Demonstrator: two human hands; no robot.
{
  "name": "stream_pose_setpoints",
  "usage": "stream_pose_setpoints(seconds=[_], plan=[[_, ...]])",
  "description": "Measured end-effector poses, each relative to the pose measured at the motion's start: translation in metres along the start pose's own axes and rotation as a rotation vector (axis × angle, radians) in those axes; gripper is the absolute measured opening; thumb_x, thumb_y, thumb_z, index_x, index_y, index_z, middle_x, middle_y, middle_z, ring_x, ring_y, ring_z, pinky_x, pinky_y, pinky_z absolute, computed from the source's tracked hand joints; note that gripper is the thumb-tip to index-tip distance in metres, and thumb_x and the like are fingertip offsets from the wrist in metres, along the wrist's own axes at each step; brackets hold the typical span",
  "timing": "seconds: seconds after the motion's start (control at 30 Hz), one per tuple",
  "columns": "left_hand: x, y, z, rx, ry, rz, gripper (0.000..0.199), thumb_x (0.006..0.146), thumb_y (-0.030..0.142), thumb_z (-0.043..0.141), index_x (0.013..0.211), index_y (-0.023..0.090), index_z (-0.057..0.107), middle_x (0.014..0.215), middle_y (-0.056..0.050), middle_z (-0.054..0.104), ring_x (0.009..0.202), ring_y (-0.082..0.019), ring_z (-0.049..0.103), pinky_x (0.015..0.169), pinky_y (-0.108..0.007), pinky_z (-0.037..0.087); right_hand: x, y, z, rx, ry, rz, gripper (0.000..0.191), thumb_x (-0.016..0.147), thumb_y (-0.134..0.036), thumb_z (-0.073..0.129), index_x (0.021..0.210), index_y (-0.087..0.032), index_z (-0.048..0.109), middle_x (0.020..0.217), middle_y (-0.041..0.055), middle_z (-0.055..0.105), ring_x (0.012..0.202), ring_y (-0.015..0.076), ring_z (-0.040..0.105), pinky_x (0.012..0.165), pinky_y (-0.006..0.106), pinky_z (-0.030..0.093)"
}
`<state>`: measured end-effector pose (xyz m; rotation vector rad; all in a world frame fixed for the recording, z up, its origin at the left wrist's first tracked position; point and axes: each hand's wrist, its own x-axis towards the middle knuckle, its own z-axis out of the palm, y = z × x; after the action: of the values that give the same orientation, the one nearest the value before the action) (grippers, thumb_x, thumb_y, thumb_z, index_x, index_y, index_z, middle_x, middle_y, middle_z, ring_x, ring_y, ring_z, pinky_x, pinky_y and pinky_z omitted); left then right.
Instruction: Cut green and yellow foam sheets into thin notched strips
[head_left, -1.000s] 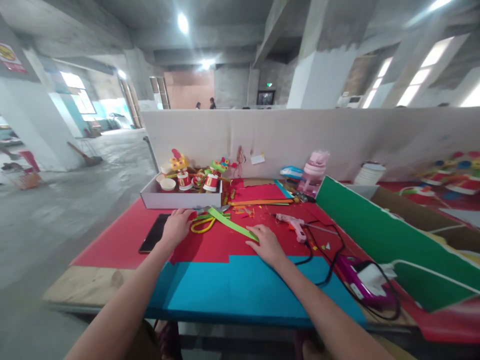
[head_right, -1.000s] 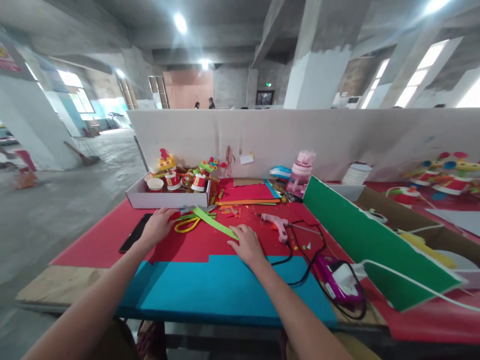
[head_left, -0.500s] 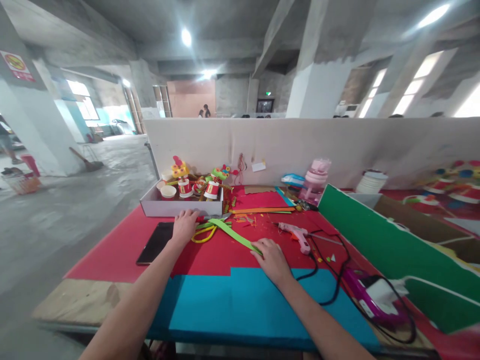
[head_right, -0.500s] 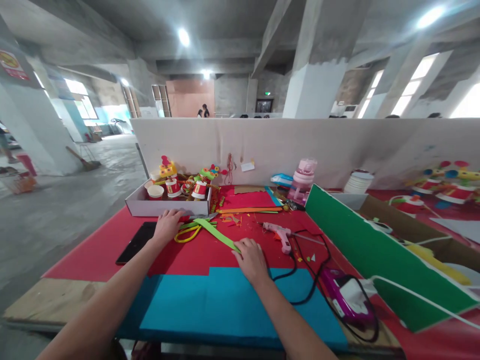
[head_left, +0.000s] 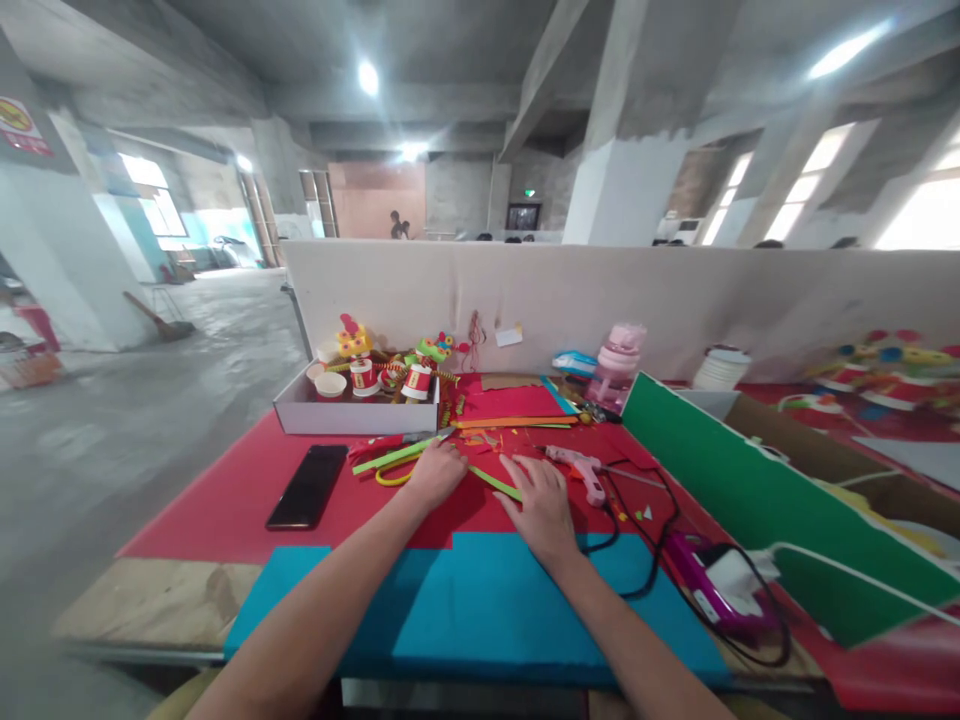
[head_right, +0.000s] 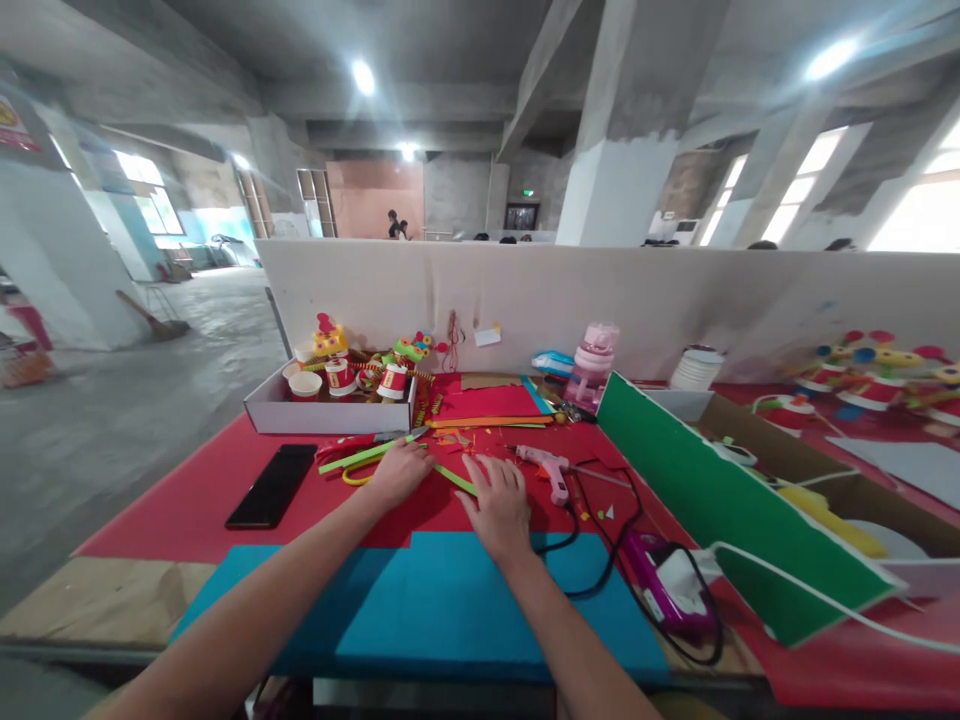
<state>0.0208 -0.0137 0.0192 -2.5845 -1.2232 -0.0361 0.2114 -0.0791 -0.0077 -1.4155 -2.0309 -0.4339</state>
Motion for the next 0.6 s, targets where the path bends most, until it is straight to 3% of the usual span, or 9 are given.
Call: stream_pose_setpoints(seconds=[0.17, 0.27, 0.33, 0.43, 0.6], plan=[[-0.039, 0.024, -0.003, -0.081, -0.012, -0.080, 0.022, 0.088, 0.017, 0.044, 0.090, 0.012, 0.066, 0.082, -0.015, 0.067, 0.084, -0.027, 0.062, 0.076, -0.040, 0.044, 0.004, 0.004, -0.012, -0.044, -0.165, -0.119, 0.034, 0.083, -0.020, 0.063, 0.116, -0.021, 0.063, 0.110, 0.0100, 0.065, 0.107, 0.0274, 0.053, 0.107, 0.052, 0.024], [-0.065, 0.013, -0.001, -0.097, -0.091, -0.287, 0.027, 0.087, 0.012, 0.040, 0.093, 0.010, 0.066, 0.088, -0.018, 0.067, 0.084, -0.027, 0.065, 0.068, -0.036, 0.047, 0.000, 0.004, -0.019, 0.019, -0.124, -0.075, 0.039, 0.082, -0.020, 0.063, 0.121, -0.021, 0.061, 0.118, 0.0121, 0.062, 0.112, 0.0296, 0.051, 0.102, 0.051, 0.030], [-0.075, 0.000, 0.001, -0.107, -0.115, -0.445, 0.031, 0.089, 0.014, 0.035, 0.096, 0.011, 0.065, 0.091, -0.018, 0.067, 0.082, -0.028, 0.066, 0.064, -0.036, 0.048, -0.002, -0.002, -0.018, 0.161, -0.108, -0.020, 0.028, 0.086, -0.023, 0.059, 0.113, -0.019, 0.065, 0.110, 0.0116, 0.064, 0.105, 0.0268, 0.055, 0.094, 0.044, 0.040], [-0.078, -0.011, 0.001, -0.140, -0.153, -0.533, 0.036, 0.092, 0.021, 0.032, 0.102, 0.013, 0.065, 0.094, -0.017, 0.066, 0.083, -0.027, 0.066, 0.068, -0.036, 0.050, -0.002, -0.017, -0.004, 0.460, -0.196, 0.071, 0.022, 0.091, -0.025, 0.050, 0.087, -0.019, 0.070, 0.089, 0.0078, 0.068, 0.086, 0.0200, 0.061, 0.078, 0.032, 0.047], [-0.076, -0.004, 0.003, -0.170, -0.079, -0.457, 0.038, 0.095, 0.028, 0.029, 0.107, 0.018, 0.064, 0.099, -0.014, 0.064, 0.087, -0.024, 0.064, 0.070, -0.034, 0.048, 0.014, -0.037, 0.035, 0.776, -0.252, 0.347, 0.023, 0.088, -0.035, 0.053, 0.088, -0.018, 0.070, 0.089, 0.0075, 0.071, 0.080, 0.0193, 0.065, 0.070, 0.028, 0.049]])
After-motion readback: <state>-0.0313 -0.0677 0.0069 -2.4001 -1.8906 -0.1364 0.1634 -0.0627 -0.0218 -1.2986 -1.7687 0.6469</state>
